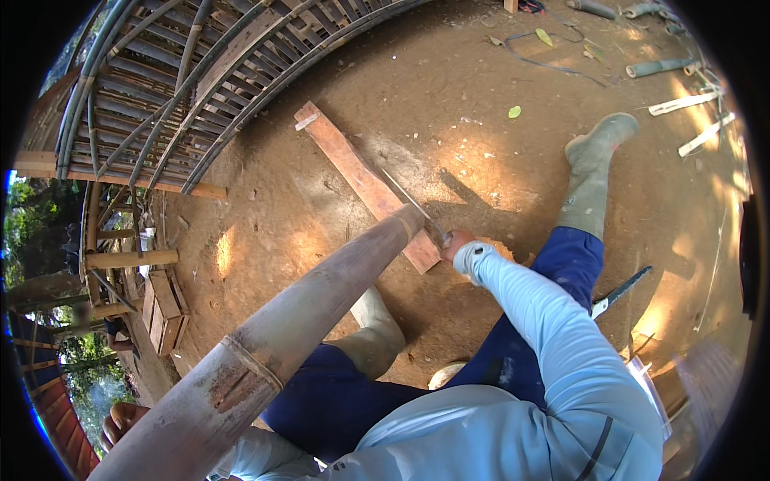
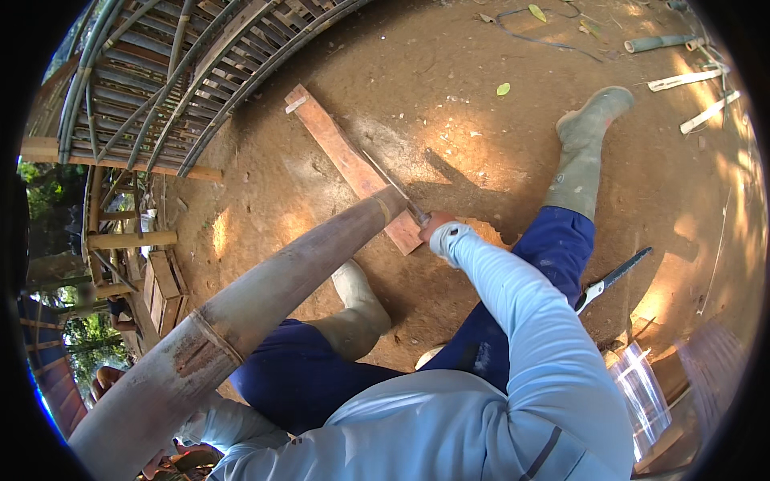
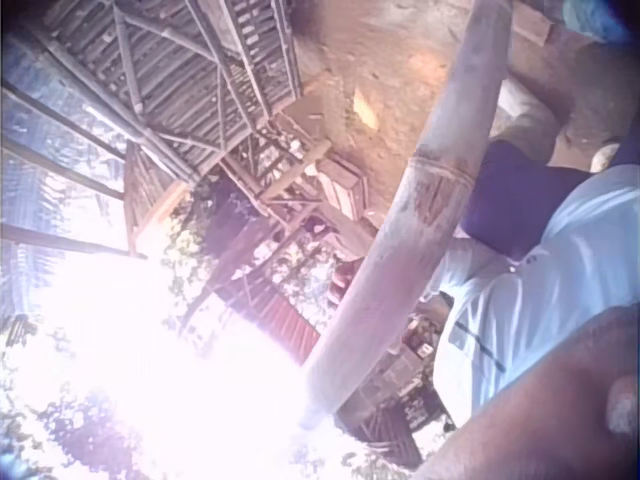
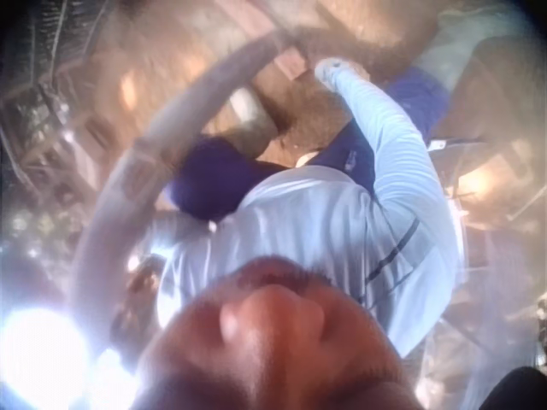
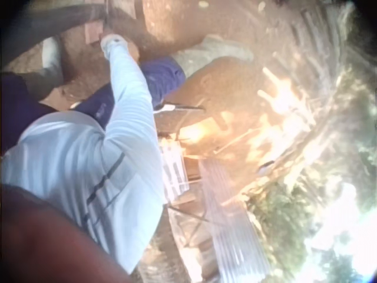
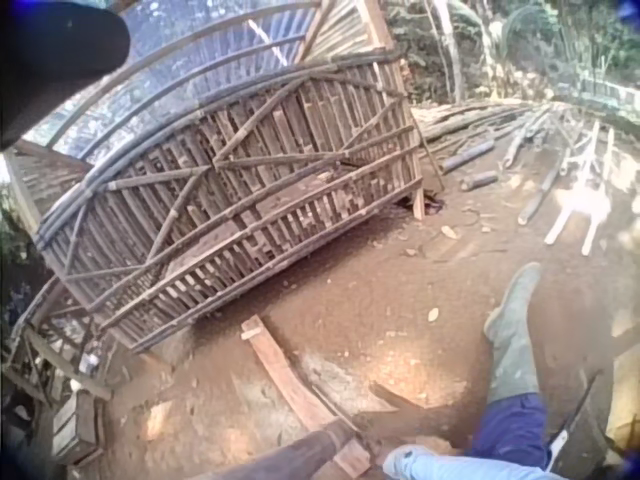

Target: The person uses a hand saw to cut a long bamboo pole resting on a wooden support. After sawing through the pole, the person picks up the cut section and uses a knife to scrape and smooth the cut end. The person continues to refine the bamboo piece by scraping its surface with the knife.

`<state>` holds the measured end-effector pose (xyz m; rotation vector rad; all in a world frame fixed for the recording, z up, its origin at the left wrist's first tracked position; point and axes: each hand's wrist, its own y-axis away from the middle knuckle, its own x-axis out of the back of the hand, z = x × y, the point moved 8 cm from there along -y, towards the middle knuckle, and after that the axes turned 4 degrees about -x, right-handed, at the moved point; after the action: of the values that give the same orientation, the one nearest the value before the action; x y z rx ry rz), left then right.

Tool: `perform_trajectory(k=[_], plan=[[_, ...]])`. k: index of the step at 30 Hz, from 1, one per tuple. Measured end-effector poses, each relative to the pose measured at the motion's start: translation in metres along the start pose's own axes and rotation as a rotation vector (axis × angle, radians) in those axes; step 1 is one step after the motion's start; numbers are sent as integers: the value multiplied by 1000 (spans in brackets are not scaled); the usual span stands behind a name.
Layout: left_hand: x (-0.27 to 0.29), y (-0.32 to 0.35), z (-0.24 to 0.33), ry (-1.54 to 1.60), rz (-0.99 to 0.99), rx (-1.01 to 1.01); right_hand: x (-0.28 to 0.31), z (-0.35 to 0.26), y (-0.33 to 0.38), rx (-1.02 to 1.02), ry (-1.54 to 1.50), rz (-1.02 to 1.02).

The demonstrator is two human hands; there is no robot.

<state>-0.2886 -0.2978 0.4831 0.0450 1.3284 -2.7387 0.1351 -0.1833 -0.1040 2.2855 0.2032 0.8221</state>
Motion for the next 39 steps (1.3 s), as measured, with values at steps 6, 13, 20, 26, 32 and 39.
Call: perform_trajectory(k=[6,13,20,26,32,39], plan=[[-9,6,-13,38,192,41,-35,-55,96,40,-263,89],[-2,18,-27,51,363,96,-21,-63,96,113,-46,119],[21,-8,-23,173,256,111,-32,-67,101,74,-113,105],[12,-10,-42,100,125,102,-47,-76,107,258,-235,138],[29,-9,-50,126,148,126,-35,-69,101,114,-268,154],[42,-2,-33,-45,258,-27,-17,-169,111,400,-130,74]])
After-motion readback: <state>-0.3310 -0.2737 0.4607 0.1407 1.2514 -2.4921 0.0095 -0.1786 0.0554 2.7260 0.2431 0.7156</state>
